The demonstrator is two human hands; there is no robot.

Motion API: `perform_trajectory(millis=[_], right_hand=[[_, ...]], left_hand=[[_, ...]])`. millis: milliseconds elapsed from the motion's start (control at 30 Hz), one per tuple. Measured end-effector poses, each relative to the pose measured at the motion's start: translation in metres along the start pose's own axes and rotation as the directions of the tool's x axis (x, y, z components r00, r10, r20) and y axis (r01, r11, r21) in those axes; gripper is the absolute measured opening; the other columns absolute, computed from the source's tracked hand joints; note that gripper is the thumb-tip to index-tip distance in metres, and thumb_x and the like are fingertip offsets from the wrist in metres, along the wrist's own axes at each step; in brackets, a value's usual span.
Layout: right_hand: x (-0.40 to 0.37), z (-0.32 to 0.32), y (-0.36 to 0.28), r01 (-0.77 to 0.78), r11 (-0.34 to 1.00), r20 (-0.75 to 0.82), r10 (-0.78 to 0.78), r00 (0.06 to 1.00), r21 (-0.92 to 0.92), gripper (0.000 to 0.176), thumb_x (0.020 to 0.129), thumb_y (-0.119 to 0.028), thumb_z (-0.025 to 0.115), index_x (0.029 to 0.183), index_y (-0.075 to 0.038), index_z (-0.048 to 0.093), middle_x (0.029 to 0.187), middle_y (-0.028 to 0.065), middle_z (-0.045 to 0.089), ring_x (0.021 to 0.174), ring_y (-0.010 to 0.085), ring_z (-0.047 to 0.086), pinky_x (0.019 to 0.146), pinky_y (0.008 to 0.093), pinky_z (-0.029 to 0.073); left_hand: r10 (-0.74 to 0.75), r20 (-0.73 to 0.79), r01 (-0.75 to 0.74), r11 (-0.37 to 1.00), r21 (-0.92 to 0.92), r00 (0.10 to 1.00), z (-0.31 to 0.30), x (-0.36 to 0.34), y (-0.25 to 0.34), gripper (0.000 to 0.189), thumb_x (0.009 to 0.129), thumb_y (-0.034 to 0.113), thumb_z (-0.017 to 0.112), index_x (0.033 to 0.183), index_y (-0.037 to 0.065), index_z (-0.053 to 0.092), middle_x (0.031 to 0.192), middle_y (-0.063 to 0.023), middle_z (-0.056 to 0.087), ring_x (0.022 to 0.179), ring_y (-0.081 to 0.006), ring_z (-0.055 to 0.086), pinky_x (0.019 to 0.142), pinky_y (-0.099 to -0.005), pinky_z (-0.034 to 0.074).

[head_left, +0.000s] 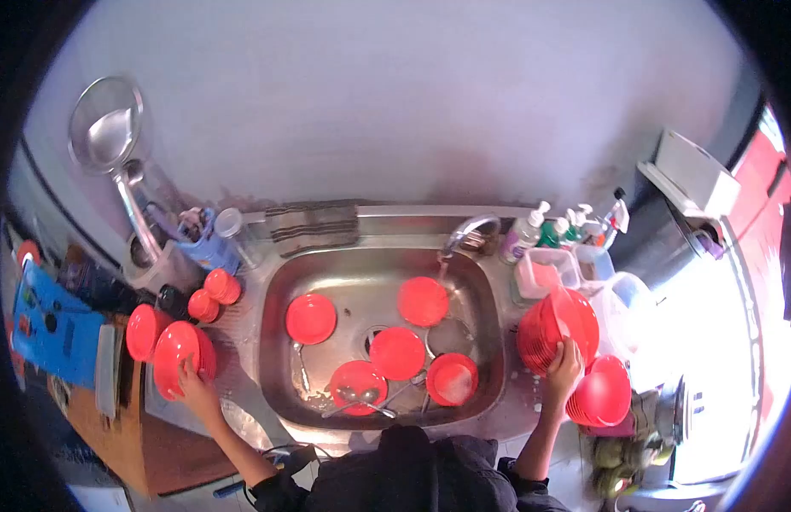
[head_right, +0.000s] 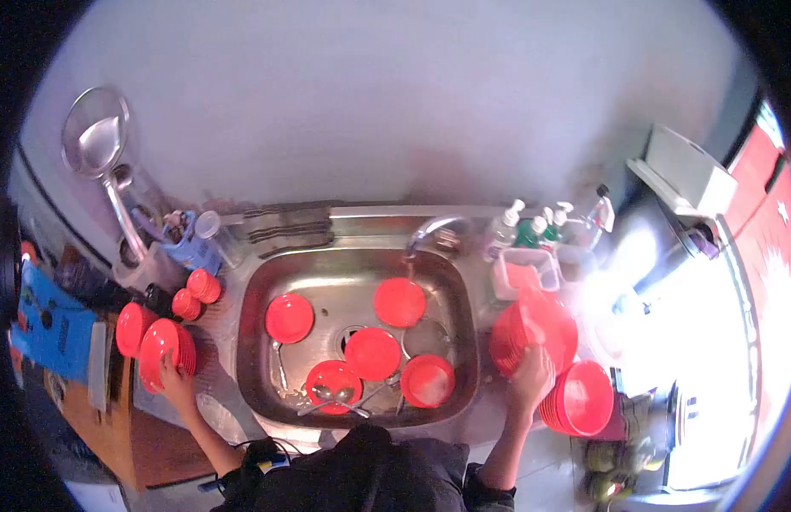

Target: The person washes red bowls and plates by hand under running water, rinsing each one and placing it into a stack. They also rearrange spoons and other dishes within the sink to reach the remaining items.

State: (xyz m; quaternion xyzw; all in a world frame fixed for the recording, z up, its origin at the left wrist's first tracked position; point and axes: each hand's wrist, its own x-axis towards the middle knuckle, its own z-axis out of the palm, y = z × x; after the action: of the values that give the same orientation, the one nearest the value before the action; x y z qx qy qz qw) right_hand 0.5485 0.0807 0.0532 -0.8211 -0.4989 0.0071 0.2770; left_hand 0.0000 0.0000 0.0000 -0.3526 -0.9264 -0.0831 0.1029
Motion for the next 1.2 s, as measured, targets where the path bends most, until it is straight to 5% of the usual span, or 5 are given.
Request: perform_trajectory(millis=[367,533,700,1033,1200], right_hand=[[-0.024,0.005,-0.041,0.747,0.567,-0.155,-0.751,0.642,0.348,0.016,0.059,-0.002,0.054,0.075,-0.005,0.056,0.073,0.0074,0.056,0.071,0.0227,0.052,0.064,0.0341,0.04],[-0.031,0.101,-0.05,0.116,0.759,0.318,-0.4,0.859,0.641,0.005,0.073,-0.004,0.051,0.076,-0.002,0.055,0.074,0.0071,0.055,0.074,0.0229,0.053,0.065,0.0285,0.04],[0.001,0.161,-0.067,-0.605,-0.117,0.566,-0.25,0.786,0.788,0.016,0.082,-0.014,0.042,0.092,-0.003,0.049,0.092,0.0052,0.055,0.081,0.0166,0.053,0.075,0.0284,0.04],[0.043,0.187,-0.063,-0.56,-0.567,0.512,-0.262,0.818,0.604,0.026,0.081,-0.015,0.044,0.102,0.0,0.046,0.104,0.0087,0.051,0.097,0.0183,0.049,0.089,0.0314,0.034],[0.048,0.212,-0.027,-0.596,-0.798,0.5,-0.552,0.667,-0.085,0.031,0.082,-0.022,0.041,0.103,0.0,0.046,0.107,0.0103,0.05,0.099,0.0197,0.047,0.091,0.0332,0.032]], left_hand=[[0.297,-0.175,-0.339,0.888,-0.31,0.939,-0.03,-0.016,0.128,0.057,0.07,0.013,0.052,0.122,0.021,0.03,0.129,-0.0086,0.018,0.114,-0.0265,0.029,0.093,-0.0543,0.006],[0.418,-0.164,-0.449,0.838,-0.31,0.893,-0.026,-0.026,0.15,0.054,0.071,0.015,0.052,0.121,0.017,0.032,0.128,-0.0148,0.017,0.118,-0.0276,0.02,0.094,-0.0531,0.003],[0.416,-0.142,-0.439,0.846,-0.303,0.898,-0.025,-0.03,0.142,0.048,0.071,0.013,0.052,0.116,0.015,0.037,0.127,-0.0155,0.019,0.118,-0.0284,0.02,0.094,-0.0525,0.002],[0.299,-0.088,-0.311,0.895,-0.32,0.95,-0.004,-0.042,0.124,0.037,0.069,0.009,0.054,0.104,0.014,0.046,0.125,-0.015,0.022,0.107,-0.0305,0.036,0.094,-0.0519,0.007],[0.335,-0.082,-0.344,0.892,-0.292,0.939,-0.004,-0.043,0.136,0.034,0.068,0.009,0.054,0.102,0.014,0.048,0.124,-0.0149,0.022,0.105,-0.0297,0.038,0.095,-0.0509,0.008]])
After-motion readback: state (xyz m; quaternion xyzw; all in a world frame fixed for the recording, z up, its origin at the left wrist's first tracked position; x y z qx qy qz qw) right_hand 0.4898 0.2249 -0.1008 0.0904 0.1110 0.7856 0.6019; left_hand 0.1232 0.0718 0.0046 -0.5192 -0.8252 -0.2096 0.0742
